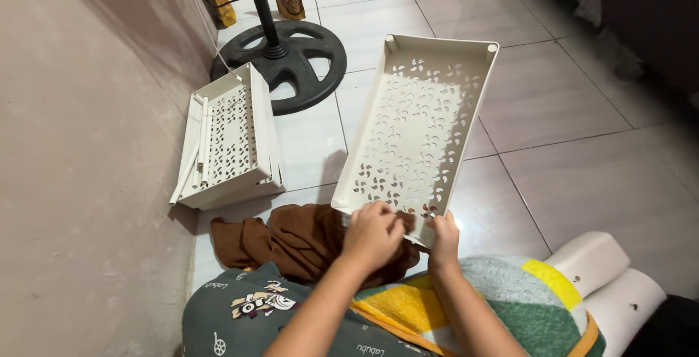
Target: The person wipes a white perforated plastic tray with a brown cloth, then assembles a multi-tier rack by inserting white plastic rods into corner holes and stacking additional trays on top.
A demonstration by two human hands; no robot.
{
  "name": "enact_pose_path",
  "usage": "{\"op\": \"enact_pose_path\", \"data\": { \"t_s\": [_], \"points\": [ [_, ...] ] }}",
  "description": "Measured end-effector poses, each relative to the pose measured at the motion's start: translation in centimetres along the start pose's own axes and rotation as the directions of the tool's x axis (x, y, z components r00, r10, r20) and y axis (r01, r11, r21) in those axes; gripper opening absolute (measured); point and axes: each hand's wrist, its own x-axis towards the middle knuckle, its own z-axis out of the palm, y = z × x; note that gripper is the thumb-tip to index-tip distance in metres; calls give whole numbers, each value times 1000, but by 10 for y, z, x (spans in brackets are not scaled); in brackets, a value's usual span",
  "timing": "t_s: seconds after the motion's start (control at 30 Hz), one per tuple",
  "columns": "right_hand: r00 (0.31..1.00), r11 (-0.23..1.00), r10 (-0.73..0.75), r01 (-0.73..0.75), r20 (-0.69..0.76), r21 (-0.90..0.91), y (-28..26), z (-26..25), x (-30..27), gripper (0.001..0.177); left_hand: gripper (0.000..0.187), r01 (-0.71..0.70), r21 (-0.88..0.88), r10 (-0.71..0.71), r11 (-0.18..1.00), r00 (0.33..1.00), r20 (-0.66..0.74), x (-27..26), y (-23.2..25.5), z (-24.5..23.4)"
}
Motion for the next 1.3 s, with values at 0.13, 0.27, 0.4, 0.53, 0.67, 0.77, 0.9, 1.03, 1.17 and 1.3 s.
{"op": "enact_pose_path", "data": {
  "t_s": [0.13,0.27,0.4,0.53,0.67,0.77,0.9,1.03,1.17,1.3],
  "points": [
    [981,980,194,-194,9,47,-23,10,-9,31,20,221,56,-224,974,973,61,12,-26,-13],
    [981,985,170,-172,90,4,-36,21,-17,35,26,333,56,-335,941,942,25,14,-36,-21],
    [986,990,115,-123,122,62,-21,19,-13,34,19,356,-103,-353,929,935,42,9,-14,-4],
    [986,995,87,-93,140,41,-2,12,-7,31,19,23,-91,-34,996,993,-117,-3,19,24],
    [988,995,89,-93,130,28,-8,9,-8,28,18,-135,11,135,991,988,-68,-15,11,25],
    [975,975,220,-220,31,9,-24,15,-13,31,22,-104,256,104,961,994,15,-18,-15,17],
    [965,966,258,-257,48,-36,-44,22,-19,38,18,-69,436,101,897,994,-51,-18,-61,0],
    [971,971,229,-223,72,-86,-49,25,-20,42,15,-33,419,69,907,995,-71,-27,-65,14],
    [966,964,246,-237,73,-122,-47,22,-20,43,25,-197,104,211,975,967,-140,-42,-47,27],
    [944,933,326,-313,47,-178,-56,23,-19,42,23,-262,134,278,956,954,-113,-40,-53,21]
  ]
}}
